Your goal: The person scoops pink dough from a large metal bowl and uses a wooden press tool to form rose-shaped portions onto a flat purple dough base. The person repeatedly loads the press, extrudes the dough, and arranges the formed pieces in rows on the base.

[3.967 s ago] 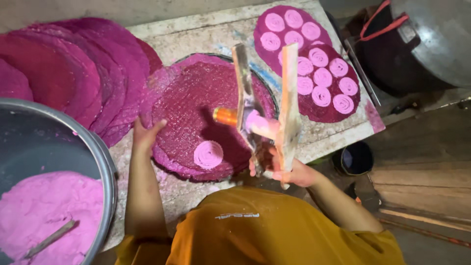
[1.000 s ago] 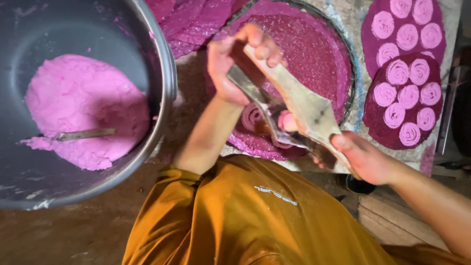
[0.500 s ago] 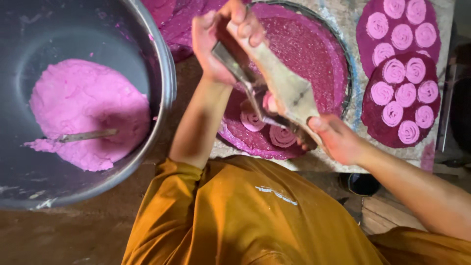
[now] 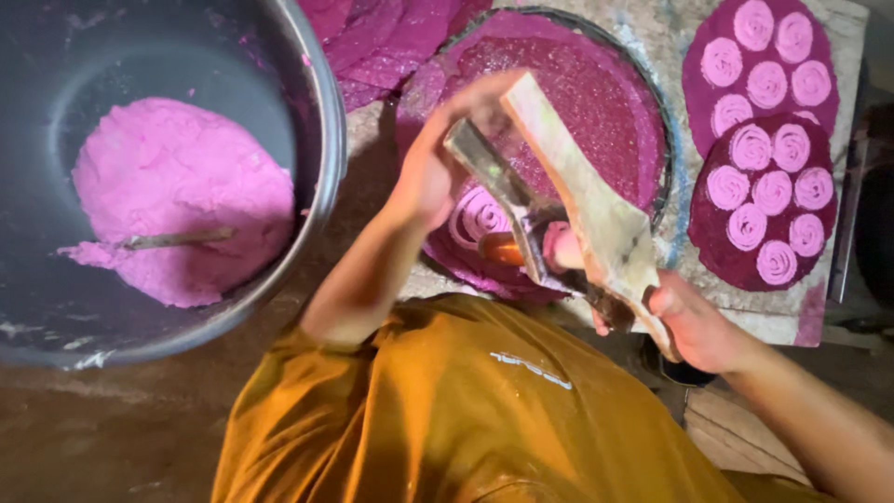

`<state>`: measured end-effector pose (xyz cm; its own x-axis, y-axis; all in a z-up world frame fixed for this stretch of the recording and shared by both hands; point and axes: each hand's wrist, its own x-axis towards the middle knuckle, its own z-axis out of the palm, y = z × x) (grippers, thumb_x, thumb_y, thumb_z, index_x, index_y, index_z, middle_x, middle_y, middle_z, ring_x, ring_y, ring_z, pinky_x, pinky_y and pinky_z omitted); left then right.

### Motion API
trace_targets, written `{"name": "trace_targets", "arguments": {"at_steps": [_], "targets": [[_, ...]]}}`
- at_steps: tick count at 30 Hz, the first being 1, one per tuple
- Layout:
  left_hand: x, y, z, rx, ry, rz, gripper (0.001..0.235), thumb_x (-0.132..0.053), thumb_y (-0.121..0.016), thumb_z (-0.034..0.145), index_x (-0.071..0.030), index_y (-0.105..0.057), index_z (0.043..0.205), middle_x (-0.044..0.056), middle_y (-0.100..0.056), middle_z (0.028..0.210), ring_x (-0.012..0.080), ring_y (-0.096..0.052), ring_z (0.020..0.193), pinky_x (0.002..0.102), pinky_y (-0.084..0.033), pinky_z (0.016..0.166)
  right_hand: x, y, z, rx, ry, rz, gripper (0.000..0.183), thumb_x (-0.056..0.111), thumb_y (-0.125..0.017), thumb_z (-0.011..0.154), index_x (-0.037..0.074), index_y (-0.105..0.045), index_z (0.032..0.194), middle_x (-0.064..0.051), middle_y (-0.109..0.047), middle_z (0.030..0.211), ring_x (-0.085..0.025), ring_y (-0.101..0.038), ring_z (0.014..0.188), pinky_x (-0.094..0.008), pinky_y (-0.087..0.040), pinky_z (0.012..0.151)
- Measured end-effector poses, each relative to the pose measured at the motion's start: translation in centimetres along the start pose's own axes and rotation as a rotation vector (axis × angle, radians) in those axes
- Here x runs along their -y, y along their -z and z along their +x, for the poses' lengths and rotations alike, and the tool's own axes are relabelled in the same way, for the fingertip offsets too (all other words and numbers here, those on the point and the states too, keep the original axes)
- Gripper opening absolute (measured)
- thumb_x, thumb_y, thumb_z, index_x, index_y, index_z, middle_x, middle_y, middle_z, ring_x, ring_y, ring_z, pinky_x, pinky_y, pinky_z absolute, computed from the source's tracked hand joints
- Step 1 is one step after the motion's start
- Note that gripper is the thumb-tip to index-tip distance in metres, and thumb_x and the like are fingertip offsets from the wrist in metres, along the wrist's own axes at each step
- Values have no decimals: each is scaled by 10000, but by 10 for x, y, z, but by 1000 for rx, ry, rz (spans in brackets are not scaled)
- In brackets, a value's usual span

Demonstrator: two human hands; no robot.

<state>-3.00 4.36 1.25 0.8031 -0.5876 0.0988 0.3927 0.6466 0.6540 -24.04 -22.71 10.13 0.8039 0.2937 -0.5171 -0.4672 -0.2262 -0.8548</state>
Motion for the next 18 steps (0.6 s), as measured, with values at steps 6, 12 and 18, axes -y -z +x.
{"name": "trace_targets", "arguments": {"at_steps": [6,12,18], "targets": [[7,6,-95,16,144,927,408,-26,-702,855,-65,-681,1261,105,-725,1026,197,-695,917,338,-548,838,-4,-11,7,-51,2,-3,948,874,-489,830,-3,-673,1143,-86,-732,999,-167,-623,899,-319,-495,783],[9,1,-112,-171,-36,1135,215,-117,-794,843,-64,-765,1049,96,-790,960,174,-739,840,308,-558,779,-17,-10,24,-45,64,168,935,831,-597,813,-9,-650,1219,-105,-722,1030,-186,-652,915,-335,-506,743],[16,-11,-131,-6,62,1079,193,-206,-767,899,-84,-776,1049,72,-792,1003,198,-761,884,306,-572,790,-24,-11,21,-136,167,374,934,757,-724,797,2,-535,1313,-158,-657,1091,-282,-651,969,-415,-518,814]]}}
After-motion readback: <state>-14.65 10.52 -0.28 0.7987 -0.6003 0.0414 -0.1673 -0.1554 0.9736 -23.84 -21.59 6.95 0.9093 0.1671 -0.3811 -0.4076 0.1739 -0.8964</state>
